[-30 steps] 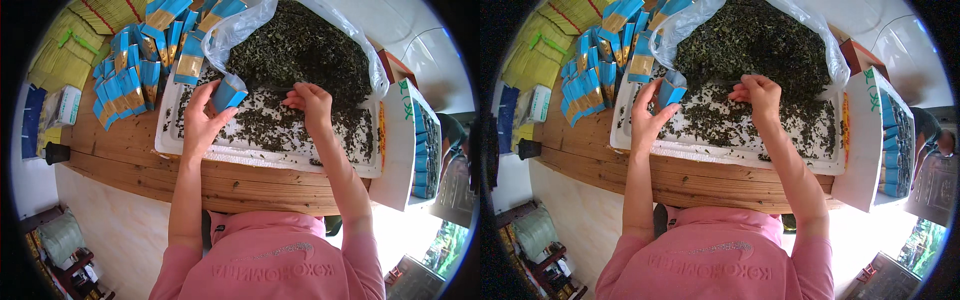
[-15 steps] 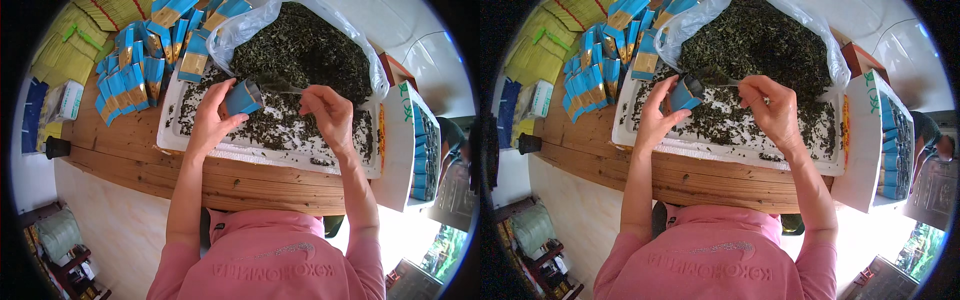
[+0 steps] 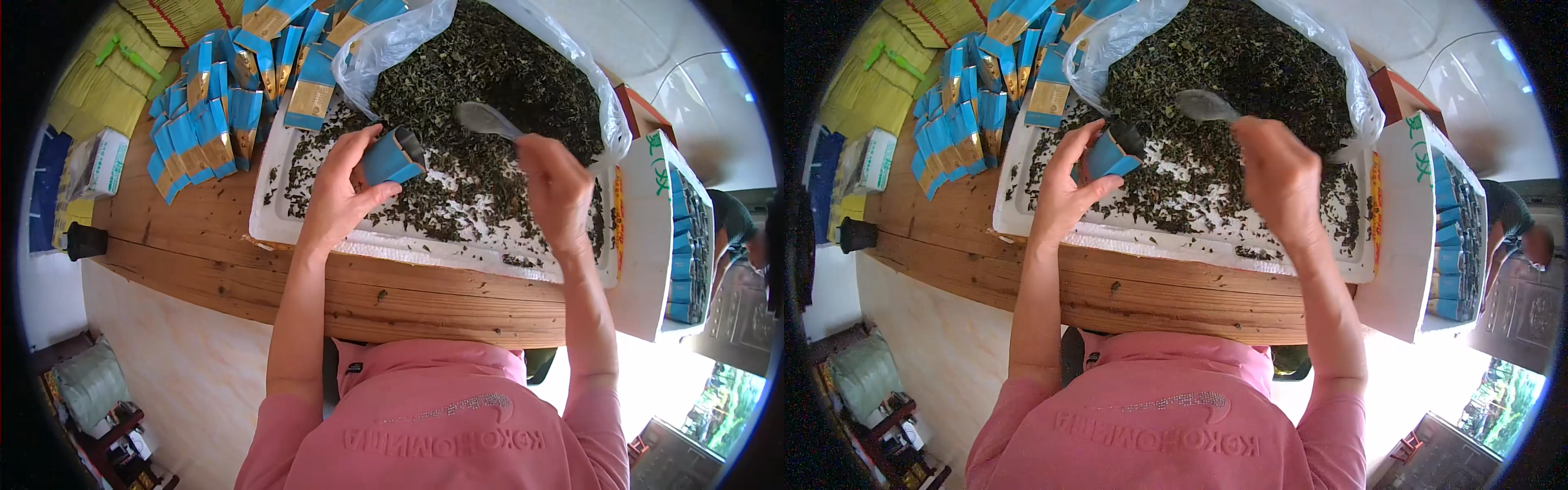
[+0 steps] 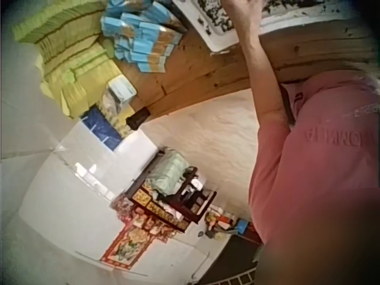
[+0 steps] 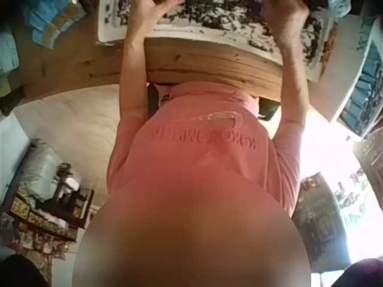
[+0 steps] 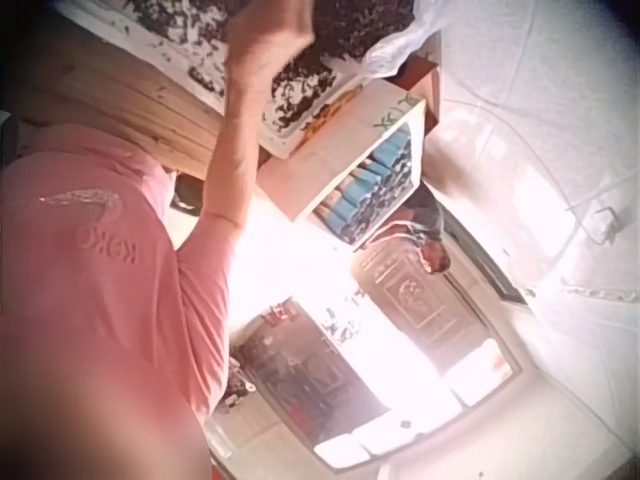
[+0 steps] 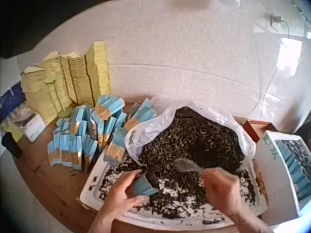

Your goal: Packaging dried tea leaves into small packets using a spoon.

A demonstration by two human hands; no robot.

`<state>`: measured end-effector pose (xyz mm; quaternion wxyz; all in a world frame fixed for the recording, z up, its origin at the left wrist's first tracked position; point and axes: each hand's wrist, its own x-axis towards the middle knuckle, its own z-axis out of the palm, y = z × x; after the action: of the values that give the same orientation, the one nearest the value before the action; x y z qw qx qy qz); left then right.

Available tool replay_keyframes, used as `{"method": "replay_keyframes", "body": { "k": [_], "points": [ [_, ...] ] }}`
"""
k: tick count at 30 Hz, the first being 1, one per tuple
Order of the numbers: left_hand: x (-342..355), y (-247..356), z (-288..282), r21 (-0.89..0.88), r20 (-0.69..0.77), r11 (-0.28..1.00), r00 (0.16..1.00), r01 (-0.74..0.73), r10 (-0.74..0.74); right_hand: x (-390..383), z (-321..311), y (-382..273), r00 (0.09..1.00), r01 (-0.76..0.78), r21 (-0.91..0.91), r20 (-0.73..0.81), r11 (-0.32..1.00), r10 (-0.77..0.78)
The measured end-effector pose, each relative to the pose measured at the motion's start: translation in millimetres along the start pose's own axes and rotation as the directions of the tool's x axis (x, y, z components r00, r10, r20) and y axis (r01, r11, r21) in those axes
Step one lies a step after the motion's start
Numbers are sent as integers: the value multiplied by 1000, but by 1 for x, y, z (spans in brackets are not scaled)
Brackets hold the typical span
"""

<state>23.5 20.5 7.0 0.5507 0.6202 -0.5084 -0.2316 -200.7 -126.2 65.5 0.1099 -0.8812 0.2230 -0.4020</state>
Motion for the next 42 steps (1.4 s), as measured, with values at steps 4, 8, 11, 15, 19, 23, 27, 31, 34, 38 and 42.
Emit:
{"method": "replay_keyframes", "body": {
  "k": [4,8,11,15,19,23,27,31,34,38,42],
  "points": [
    [0,0,0,7,11,999,999,36,-36,-7,-13,45,967,-214,-187,101,959,236],
    [1,3,-1,0,17,998,998,62,-62,-2,13,55,875,-378,-53,306,924,375],
    [3,2,0,-28,18,998,998,56,-56,9,49,57,758,-630,240,401,739,515],
    [4,3,1,-67,3,996,998,63,-63,18,59,59,677,-735,411,499,540,542],
    [3,2,-2,-47,-3,997,999,53,-53,21,43,53,618,-782,498,544,374,567],
    [3,-3,-1,-46,-29,999,999,18,-19,26,23,34,658,-751,538,569,382,493],
    [1,-3,-1,37,-41,999,999,8,-7,33,8,6,703,-708,517,578,481,414],
    [-1,-2,0,22,-44,1000,999,-7,8,32,8,-27,804,-512,363,521,779,286],
    [-1,0,-2,-26,-1,998,998,57,-57,25,25,-41,926,86,204,345,975,-154],
    [0,-4,-1,-63,6,995,997,75,-75,23,27,-53,868,339,75,361,938,-342],
    [-1,-9,-1,-117,-3,992,999,44,-45,16,15,-35,983,167,116,63,979,-175]
  ]
}}
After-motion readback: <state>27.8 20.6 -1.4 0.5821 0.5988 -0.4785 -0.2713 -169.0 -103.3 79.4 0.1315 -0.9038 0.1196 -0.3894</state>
